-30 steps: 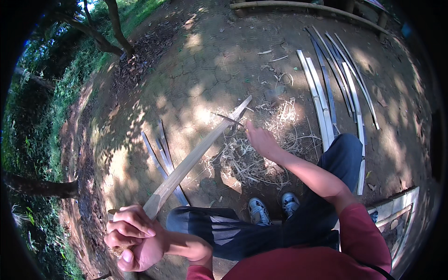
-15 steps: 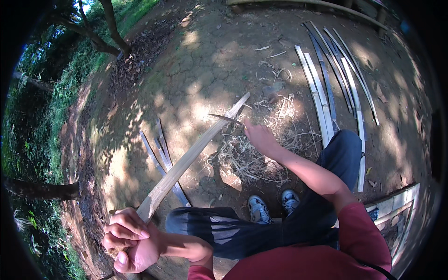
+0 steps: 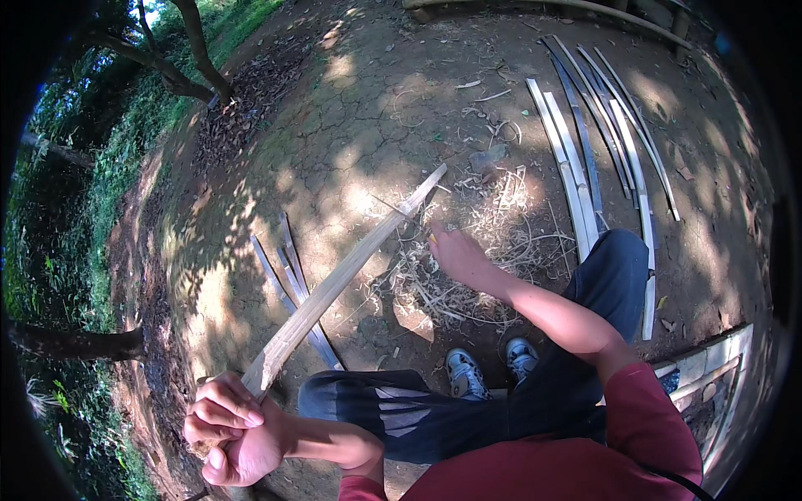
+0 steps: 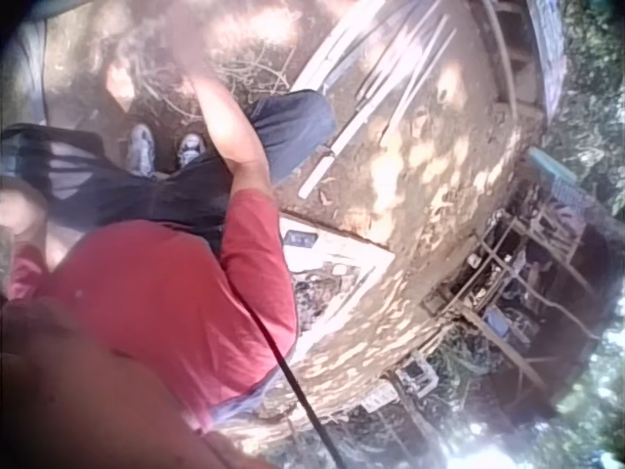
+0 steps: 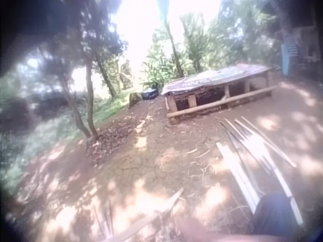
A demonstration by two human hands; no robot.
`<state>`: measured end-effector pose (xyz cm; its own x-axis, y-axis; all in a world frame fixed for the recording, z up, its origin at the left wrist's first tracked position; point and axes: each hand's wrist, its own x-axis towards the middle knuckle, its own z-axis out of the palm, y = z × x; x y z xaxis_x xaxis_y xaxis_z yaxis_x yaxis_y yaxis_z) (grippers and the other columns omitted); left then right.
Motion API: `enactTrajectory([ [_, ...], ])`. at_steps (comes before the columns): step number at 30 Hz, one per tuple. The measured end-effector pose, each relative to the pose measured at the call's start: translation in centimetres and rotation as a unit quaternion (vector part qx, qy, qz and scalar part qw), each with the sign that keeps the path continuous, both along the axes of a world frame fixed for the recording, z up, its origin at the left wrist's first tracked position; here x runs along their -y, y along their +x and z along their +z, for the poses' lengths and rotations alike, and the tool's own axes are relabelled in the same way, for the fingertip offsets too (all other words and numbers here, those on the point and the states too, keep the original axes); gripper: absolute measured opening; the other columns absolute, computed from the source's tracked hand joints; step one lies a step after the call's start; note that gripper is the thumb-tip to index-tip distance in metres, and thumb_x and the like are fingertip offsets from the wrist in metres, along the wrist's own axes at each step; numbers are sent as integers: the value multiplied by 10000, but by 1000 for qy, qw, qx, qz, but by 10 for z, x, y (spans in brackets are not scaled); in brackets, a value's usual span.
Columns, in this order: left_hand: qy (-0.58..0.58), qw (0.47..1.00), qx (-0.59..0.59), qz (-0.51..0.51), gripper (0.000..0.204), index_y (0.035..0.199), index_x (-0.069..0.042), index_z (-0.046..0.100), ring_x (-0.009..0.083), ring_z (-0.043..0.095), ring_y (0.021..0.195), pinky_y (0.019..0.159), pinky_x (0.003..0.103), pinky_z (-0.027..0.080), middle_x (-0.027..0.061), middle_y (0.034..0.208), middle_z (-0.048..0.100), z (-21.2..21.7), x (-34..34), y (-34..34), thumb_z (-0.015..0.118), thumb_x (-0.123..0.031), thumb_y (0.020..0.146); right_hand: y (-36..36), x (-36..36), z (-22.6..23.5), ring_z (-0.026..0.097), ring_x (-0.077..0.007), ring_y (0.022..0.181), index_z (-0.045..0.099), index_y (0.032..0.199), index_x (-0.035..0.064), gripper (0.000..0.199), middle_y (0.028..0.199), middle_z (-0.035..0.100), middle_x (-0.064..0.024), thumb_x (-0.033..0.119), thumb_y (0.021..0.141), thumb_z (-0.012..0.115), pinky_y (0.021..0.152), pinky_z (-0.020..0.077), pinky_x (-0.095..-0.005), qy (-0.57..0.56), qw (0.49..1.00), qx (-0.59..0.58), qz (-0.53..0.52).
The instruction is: The person shaves a strip of bamboo using a knife, removing thin layers of wood from the surface.
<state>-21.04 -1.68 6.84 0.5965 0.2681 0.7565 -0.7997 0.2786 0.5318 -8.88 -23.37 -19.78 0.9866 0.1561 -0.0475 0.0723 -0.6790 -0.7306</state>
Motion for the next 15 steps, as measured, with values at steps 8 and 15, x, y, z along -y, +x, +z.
enactTrajectory([
  [8, -12, 996, -11, 83, 282, 560, -121, 308, 161, 354, 453, 458, 266, 295, 56, 452, 329, 10, -11, -6, 503, -259, 709, -22, -12, 52, 622, -446, 693, 456, 1052, -39, 253, 663, 608, -246, 192, 949, 467, 654, 494, -530, 49, 999, -4, 21],
  [15, -37, 989, -7, 146, 274, 557, -121, 301, 150, 314, 435, 474, 255, 287, 53, 448, 303, 0, -3, 0, 486, -254, 709, -49, -28, 69, 627, -428, 633, 457, 1085, -37, 274, 609, 601, -216, 202, 951, 463, 606, 509, -514, 35, 996, -8, 79],
])
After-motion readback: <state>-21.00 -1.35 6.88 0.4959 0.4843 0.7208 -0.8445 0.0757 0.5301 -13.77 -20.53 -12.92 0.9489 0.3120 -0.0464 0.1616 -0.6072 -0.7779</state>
